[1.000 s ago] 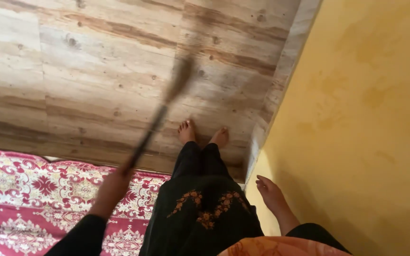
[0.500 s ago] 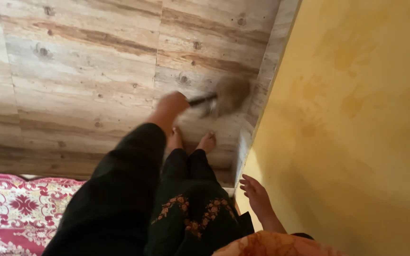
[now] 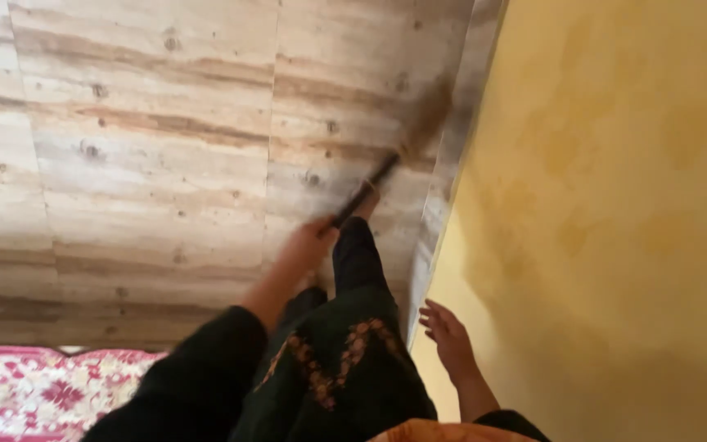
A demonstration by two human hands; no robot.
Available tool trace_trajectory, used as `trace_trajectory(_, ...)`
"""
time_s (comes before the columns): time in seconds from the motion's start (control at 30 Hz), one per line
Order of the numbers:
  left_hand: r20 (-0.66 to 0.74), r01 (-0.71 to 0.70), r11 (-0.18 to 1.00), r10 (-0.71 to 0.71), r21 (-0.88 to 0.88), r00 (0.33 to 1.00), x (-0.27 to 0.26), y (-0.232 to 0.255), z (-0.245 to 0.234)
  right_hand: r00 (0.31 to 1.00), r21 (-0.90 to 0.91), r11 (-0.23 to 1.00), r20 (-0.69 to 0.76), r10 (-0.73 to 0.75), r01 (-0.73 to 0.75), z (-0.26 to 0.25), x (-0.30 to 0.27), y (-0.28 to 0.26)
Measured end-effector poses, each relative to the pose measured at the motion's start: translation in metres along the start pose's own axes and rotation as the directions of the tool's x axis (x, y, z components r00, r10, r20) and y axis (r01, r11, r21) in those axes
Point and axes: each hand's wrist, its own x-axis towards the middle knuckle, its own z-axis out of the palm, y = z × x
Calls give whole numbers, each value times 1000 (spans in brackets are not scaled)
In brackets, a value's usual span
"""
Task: Sweeping the floor and decorative rugs using a handheld broom and a dustpan.
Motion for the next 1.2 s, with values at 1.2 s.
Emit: trace_trajectory(1.2, -400, 73, 918, -241, -391, 884, 70, 190, -95, 962, 14, 981, 199, 189, -195, -79, 152, -171)
